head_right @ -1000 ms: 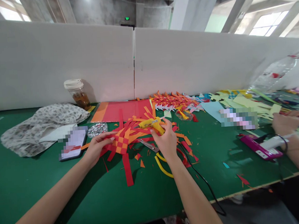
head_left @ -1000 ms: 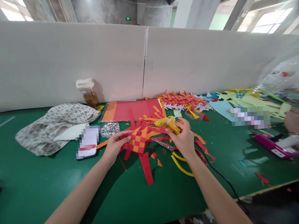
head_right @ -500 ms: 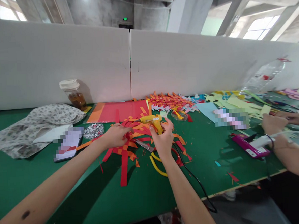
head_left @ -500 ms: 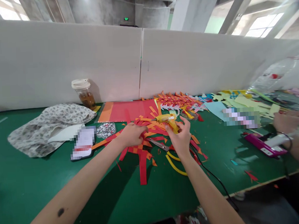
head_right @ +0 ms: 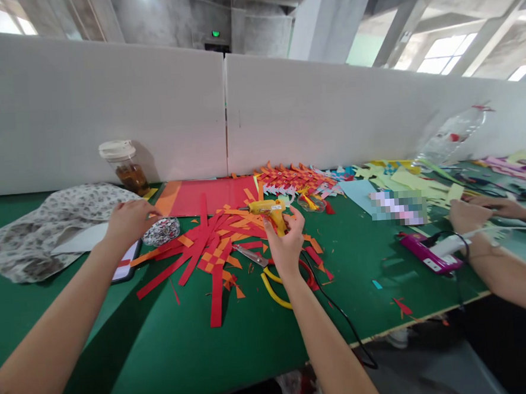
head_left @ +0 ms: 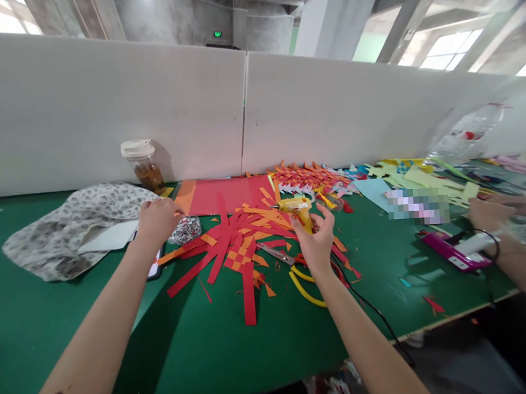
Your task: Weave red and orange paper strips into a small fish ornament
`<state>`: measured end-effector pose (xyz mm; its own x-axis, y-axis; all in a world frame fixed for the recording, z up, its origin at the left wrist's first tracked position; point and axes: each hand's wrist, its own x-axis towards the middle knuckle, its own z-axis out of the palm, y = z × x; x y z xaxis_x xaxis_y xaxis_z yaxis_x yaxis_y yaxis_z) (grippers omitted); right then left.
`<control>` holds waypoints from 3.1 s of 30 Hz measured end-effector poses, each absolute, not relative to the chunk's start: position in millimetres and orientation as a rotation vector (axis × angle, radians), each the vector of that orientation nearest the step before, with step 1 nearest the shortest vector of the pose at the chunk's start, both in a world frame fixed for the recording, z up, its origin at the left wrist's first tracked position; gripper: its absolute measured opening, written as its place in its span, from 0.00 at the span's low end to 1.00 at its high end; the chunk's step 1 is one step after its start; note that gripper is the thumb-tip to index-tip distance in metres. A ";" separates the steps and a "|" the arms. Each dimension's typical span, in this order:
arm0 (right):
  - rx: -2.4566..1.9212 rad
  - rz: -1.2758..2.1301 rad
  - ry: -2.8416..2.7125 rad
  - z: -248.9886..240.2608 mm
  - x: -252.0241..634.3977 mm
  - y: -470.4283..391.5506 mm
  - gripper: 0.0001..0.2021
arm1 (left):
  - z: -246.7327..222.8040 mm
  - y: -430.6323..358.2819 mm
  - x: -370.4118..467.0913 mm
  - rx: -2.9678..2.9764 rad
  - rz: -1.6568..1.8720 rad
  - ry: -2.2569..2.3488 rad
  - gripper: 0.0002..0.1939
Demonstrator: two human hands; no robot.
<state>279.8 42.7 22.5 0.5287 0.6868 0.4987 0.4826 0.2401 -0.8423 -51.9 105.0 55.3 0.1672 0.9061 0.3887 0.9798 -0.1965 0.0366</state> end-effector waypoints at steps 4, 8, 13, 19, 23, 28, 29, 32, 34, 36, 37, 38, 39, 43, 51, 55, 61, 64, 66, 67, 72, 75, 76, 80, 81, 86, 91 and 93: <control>-1.401 0.198 -1.096 22.2 279.9 42.8 0.35 | 56.7 115.1 -65.4 -2.211 -0.259 -1.852 0.10; -1.385 0.214 -1.078 21.8 279.7 43.4 0.35 | 54.6 129.4 -60.8 -2.247 0.022 -1.772 0.12; -1.377 0.224 -1.070 21.5 279.5 43.7 0.35 | 49.9 141.9 -51.9 -2.221 0.194 -1.760 0.11; -1.375 0.225 -1.081 22.5 278.4 42.7 0.34 | 45.2 146.7 -43.8 -2.149 0.213 -1.911 0.10; -1.367 0.220 -1.101 21.9 278.2 42.4 0.34 | 42.2 142.3 -44.9 -2.118 0.107 -1.961 0.11; -1.369 0.215 -1.124 20.0 278.7 43.2 0.33 | 42.5 135.5 -55.4 -2.179 -0.274 -2.195 0.14; -1.368 0.213 -1.129 19.4 279.1 43.6 0.33 | 43.6 133.5 -56.1 -2.243 -0.418 -2.261 0.14; -1.380 0.224 -1.159 17.1 280.4 45.2 0.34 | 49.3 120.9 -50.9 -2.543 -1.003 -2.385 0.16; -1.396 0.252 -1.209 15.7 281.0 45.9 0.33 | 53.9 105.7 -41.7 -2.671 -1.300 -2.462 0.16; -1.401 0.271 -1.302 15.1 281.1 45.8 0.32 | 57.0 86.7 -30.0 -2.713 -1.474 -2.469 0.14; -1.402 0.272 -1.361 15.2 281.0 45.5 0.31 | 57.3 77.0 -23.9 -2.767 -1.499 -2.437 0.14; -1.402 0.270 -1.429 15.3 280.7 44.9 0.30 | 56.6 67.8 -17.8 -2.826 -1.498 -2.392 0.14; -1.403 0.268 -1.498 15.6 280.2 44.3 0.28 | 54.7 59.5 -12.1 -2.843 -1.484 -2.375 0.14; -1.414 0.285 -1.694 15.8 277.3 40.9 0.26 | 38.9 39.2 4.9 -2.875 -1.412 -2.205 0.14; -1.411 0.220 -1.845 10.2 261.9 36.6 0.20 | 16.1 32.6 6.4 -2.643 -1.578 -2.062 0.12; -1.396 0.166 -1.870 7.4 255.1 36.9 0.15 | 10.0 34.8 3.3 -2.400 -1.753 -2.119 0.12; -1.373 0.121 -1.865 6.0 252.9 37.4 0.12 | 0.4 38.5 4.3 -2.321 -1.832 -2.043 0.10; -1.382 0.102 -1.867 7.0 253.4 37.3 0.11 | -1.4 39.1 4.1 -2.321 -1.827 -2.033 0.10; -1.390 0.095 -1.876 8.0 253.6 37.1 0.11 | -1.6 39.3 3.3 -2.316 -1.825 -2.040 0.11; -1.392 0.093 -1.878 8.4 253.7 37.0 0.11 | -1.7 39.4 2.9 -2.312 -1.824 -2.044 0.11; -1.380 0.094 -1.891 8.7 254.0 37.4 0.11 | -2.6 40.2 1.5 -2.309 -1.820 -2.043 0.11; -1.365 0.082 -1.904 7.9 254.5 37.6 0.11 | -2.9 40.4 1.7 -2.316 -1.823 -2.040 0.11; -1.363 0.076 -1.906 7.7 254.6 37.6 0.10 | -2.7 40.3 1.8 -2.318 -1.818 -2.041 0.11; -1.370 0.069 -1.914 7.7 254.9 37.2 0.10 | -1.1 39.5 2.0 -2.314 -1.801 -2.046 0.11; -1.373 0.068 -1.914 7.8 254.9 37.2 0.10 | -0.9 39.4 2.0 -2.313 -1.800 -2.046 0.11; -1.368 0.070 -1.907 7.9 254.2 37.4 0.10 | -2.0 39.7 1.7 -2.308 -1.807 -2.039 0.11; -1.373 0.078 -1.905 7.8 254.1 37.3 0.10 | -2.5 40.0 1.6 -2.314 -1.789 -2.046 0.11; -1.371 0.077 -1.910 7.3 254.4 37.4 0.10 | -2.5 39.8 1.5 -2.323 -1.790 -2.047 0.11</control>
<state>254.4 37.4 7.3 -0.1254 0.8299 0.5437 0.7833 0.4192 -0.4591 1.5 39.8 -2.5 -0.1026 0.9198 0.3787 0.4981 -0.2821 0.8200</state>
